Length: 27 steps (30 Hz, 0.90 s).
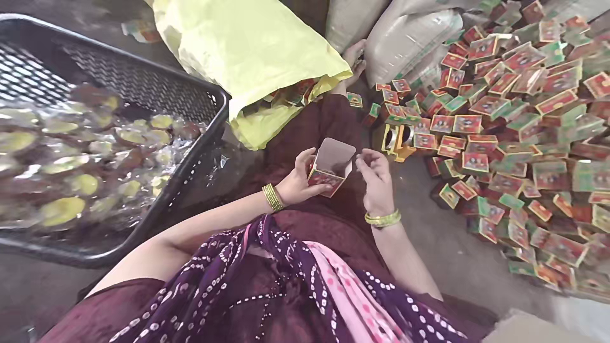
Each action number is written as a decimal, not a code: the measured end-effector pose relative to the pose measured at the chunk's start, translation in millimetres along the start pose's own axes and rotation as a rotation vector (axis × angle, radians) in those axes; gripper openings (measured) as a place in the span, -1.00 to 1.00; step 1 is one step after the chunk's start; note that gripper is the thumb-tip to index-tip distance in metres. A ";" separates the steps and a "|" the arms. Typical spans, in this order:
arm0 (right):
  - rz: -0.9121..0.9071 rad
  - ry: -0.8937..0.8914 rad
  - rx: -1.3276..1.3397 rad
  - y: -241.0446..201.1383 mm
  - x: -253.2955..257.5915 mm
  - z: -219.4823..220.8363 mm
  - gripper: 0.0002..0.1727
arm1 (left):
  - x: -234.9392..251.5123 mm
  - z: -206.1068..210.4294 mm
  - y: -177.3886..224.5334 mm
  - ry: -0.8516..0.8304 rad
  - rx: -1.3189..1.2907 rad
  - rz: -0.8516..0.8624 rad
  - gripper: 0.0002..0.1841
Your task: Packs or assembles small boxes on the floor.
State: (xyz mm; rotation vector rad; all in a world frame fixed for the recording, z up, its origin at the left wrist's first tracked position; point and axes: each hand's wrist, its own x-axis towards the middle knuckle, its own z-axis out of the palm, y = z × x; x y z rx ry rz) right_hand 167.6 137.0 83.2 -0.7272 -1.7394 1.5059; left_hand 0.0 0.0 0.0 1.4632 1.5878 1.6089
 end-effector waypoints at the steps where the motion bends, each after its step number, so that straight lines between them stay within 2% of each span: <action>1: 0.153 -0.040 0.130 4.7 3.0 -0.7 -0.60 | 0.0 -1.2 1.9 -0.039 0.003 0.008 0.11; 3: 0.346 -0.169 0.283 15.6 4.5 3.1 -0.63 | 2.2 -3.6 6.3 -0.121 -0.003 0.007 -0.01; 6: 0.474 -0.285 0.304 21.1 0.0 12.7 -0.47 | 3.7 -5.4 4.4 -0.232 -0.023 0.063 -0.33; 8: 0.412 -0.288 0.182 20.1 -2.3 16.2 -0.51 | 3.4 -5.7 2.7 -0.246 0.027 0.091 -0.44; 9: 0.312 -0.276 0.113 21.0 -3.2 15.9 -0.54 | 4.1 -6.0 2.8 -0.245 0.038 0.082 -0.45; 11: 0.009 -0.256 -0.018 27.7 -3.3 11.1 -0.66 | 5.6 -5.6 3.5 -0.214 0.008 0.020 -0.39; 14: -0.297 -0.342 -0.138 24.0 -1.6 0.8 -0.79 | 4.4 -2.9 -0.4 -0.125 -0.081 -0.084 -0.07; 18: -0.376 -0.396 -0.278 15.9 -3.8 1.0 -0.86 | 4.6 -0.8 -5.6 -0.113 -0.128 -0.046 0.04; 21: -0.444 -0.394 -0.416 14.2 -5.0 2.2 -0.78 | 5.4 -1.6 -2.4 -0.134 -0.134 -0.086 0.10; 27: -0.459 -0.458 -0.375 11.9 -0.2 -4.1 -0.84 | 4.6 -1.5 -3.2 -0.170 -0.157 -0.082 0.13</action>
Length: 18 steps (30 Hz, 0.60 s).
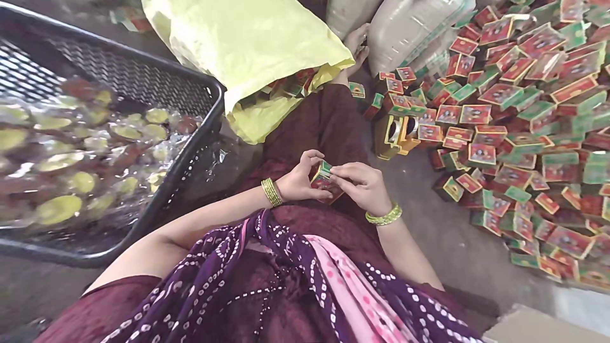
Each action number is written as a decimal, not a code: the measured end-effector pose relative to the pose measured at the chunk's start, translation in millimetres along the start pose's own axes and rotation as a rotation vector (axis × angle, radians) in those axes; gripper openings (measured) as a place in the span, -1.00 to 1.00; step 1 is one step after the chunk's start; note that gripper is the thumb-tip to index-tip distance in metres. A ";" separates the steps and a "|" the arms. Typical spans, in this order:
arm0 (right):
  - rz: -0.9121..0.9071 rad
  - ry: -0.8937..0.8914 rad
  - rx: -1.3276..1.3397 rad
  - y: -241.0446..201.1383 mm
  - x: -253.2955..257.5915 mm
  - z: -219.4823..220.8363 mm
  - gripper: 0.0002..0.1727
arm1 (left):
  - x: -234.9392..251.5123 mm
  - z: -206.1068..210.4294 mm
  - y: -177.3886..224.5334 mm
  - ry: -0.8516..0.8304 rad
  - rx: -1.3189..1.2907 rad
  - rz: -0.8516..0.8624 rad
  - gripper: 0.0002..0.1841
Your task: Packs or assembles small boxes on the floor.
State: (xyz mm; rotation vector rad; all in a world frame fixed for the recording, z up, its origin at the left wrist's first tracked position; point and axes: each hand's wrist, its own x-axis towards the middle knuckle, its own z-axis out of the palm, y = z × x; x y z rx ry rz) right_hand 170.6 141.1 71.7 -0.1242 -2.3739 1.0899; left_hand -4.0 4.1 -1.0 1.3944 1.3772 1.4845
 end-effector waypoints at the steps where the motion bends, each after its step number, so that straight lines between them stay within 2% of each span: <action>1: -0.004 -0.021 -0.027 -0.4 -0.5 -0.4 -0.84 | -0.1 0.0 0.0 -0.008 0.004 -0.002 0.13; 8: -0.083 -0.172 -0.226 -7.3 -3.0 -0.6 -0.67 | -0.6 -0.7 2.6 -0.026 0.025 -0.046 0.06; 11: -0.141 -0.073 -0.332 -2.8 -13.7 11.0 -0.64 | 0.1 0.1 1.3 0.053 -0.040 -0.101 0.00; 13: -0.109 -0.023 -0.339 1.2 -22.1 16.5 -0.64 | 0.5 1.0 0.8 0.061 -0.091 -0.118 -0.11; 15: -0.048 -0.038 -0.239 6.1 -26.6 14.2 -0.59 | 0.7 2.1 0.5 0.031 -0.126 -0.103 -0.30; 18: 0.111 -0.088 0.124 15.8 -25.9 1.1 -0.45 | 2.7 2.0 -0.3 -0.018 -0.147 -0.067 -0.49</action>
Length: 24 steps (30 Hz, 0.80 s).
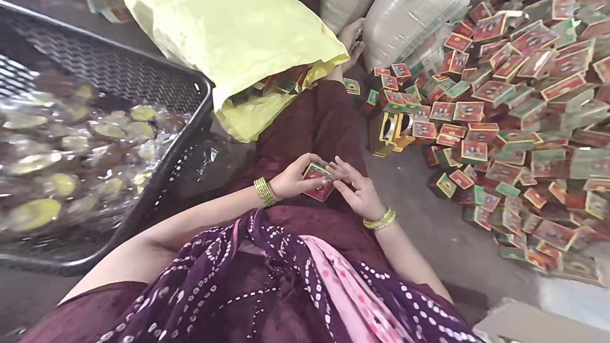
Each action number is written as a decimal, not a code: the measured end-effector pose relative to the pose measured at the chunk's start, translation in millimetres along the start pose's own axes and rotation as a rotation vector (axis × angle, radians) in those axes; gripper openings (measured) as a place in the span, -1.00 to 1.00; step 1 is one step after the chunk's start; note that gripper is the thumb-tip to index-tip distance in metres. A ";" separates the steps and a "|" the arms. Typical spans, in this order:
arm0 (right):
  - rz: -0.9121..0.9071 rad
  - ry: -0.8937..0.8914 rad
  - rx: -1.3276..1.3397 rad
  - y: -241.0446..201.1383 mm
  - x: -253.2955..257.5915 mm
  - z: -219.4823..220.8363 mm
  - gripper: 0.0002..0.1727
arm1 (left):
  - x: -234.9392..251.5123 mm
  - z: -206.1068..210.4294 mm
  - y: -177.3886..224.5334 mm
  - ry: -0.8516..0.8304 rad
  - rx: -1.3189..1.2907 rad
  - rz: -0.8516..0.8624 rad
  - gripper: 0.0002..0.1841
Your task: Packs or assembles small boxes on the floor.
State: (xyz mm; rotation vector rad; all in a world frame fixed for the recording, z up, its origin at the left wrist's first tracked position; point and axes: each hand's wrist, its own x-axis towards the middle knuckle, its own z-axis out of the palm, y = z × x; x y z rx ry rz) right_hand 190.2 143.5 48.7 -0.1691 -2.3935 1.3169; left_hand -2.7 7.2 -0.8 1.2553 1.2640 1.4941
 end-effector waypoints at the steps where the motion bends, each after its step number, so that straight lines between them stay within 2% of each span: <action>1: 0.066 0.045 0.104 4.9 2.1 -8.9 -0.42 | 2.1 -0.4 0.9 0.003 -0.031 -0.008 -0.52; 3: 0.248 0.286 0.121 22.0 8.7 -32.7 -0.51 | 4.6 -1.7 1.8 0.048 -0.123 -0.057 -0.57; 5: 0.491 0.574 -0.020 49.0 20.6 -64.7 -0.61 | 4.3 -3.8 -3.3 0.085 -0.168 -0.078 -0.64; 6: 0.600 0.646 -0.141 73.8 24.6 -86.4 -0.60 | 4.6 -4.7 -5.0 0.093 -0.156 -0.069 -0.68; 8: 0.793 0.651 -0.317 119.4 28.8 -126.7 -0.52 | 5.9 -6.5 -7.3 0.094 -0.098 -0.047 -0.73; 10: 0.920 0.582 -0.385 155.2 31.1 -154.6 -0.45 | 7.7 -7.8 -6.6 0.098 -0.046 -0.046 -0.72; 12: 0.978 0.516 -0.406 186.8 32.2 -172.5 -0.45 | 9.8 -9.0 -6.7 0.098 -0.034 -0.044 -0.70; 14: 0.958 0.445 -0.402 210.8 32.8 -183.3 -0.50 | 11.1 -9.5 -7.6 0.096 -0.035 -0.044 -0.71; 19: 0.970 0.414 -0.394 223.0 45.4 -187.3 -0.52 | 14.2 -11.1 -7.3 0.093 -0.026 -0.062 -0.70; 21: 1.006 0.467 -0.387 221.6 47.9 -186.1 -0.49 | 15.2 -11.3 -7.9 0.087 -0.032 -0.068 -0.70; 24: 1.058 0.617 -0.250 196.8 50.7 -179.6 -0.54 | 15.4 -11.9 -8.8 0.081 -0.029 -0.070 -0.70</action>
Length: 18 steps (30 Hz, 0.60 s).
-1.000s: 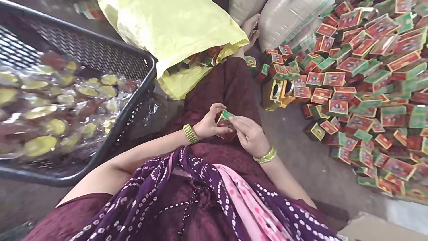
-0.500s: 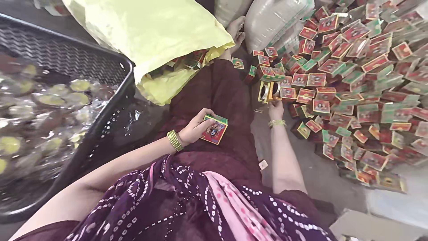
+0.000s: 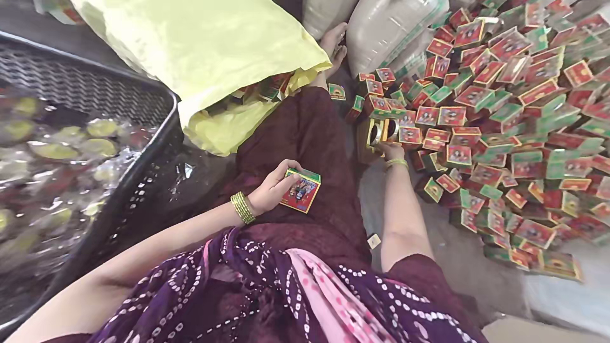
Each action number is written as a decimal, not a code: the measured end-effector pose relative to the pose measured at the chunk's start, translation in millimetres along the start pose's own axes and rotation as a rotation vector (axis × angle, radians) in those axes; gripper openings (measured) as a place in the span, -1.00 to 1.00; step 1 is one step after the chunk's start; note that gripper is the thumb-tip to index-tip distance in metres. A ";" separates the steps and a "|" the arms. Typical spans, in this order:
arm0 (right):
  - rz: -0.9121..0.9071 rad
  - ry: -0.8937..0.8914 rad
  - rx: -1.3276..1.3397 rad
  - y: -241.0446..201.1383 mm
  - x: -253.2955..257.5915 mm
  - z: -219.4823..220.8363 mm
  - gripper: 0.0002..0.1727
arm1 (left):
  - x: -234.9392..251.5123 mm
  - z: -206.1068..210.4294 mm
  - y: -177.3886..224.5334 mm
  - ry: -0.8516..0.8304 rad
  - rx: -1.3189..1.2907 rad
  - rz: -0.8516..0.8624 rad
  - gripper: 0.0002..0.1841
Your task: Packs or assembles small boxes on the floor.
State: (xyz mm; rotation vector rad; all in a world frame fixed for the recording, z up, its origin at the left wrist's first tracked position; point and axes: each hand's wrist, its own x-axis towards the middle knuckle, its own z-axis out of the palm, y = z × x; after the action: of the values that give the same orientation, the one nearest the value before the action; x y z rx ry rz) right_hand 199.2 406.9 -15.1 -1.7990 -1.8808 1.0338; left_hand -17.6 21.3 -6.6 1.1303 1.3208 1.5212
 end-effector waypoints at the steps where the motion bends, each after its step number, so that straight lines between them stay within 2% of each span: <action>1: 0.029 0.018 0.059 -0.7 -5.9 -2.4 -0.56 | -0.3 0.1 0.2 0.005 0.002 0.005 -0.70; 5: 0.102 0.046 0.103 4.3 -37.4 -11.8 -0.46 | -1.3 0.4 0.1 0.019 -0.005 0.012 -0.69; 7: 0.117 0.031 0.072 5.5 -53.8 -10.2 -0.51 | -1.3 1.4 -0.9 0.025 0.001 0.006 -0.70; 10: 0.130 0.010 0.022 15.6 -51.4 -2.9 -0.46 | -2.1 2.6 0.8 0.020 0.031 0.007 -0.71; 13: 0.084 0.045 0.010 21.4 -44.5 4.6 -0.51 | -4.1 2.6 1.3 0.023 0.030 0.023 -0.70; 15: 0.047 0.059 -0.130 13.3 -52.4 4.2 -0.58 | -5.3 2.4 1.6 0.030 0.029 0.031 -0.70; 18: 0.043 0.059 -0.457 1.6 -70.1 3.3 -0.56 | -7.1 3.2 2.5 0.050 0.034 0.024 -0.71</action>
State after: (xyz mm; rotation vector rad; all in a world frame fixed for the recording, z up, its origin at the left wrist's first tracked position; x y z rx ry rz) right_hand 208.0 338.6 -1.9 -2.0895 -2.1789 0.5823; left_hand -12.6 15.1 -4.8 1.1394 1.3756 1.5597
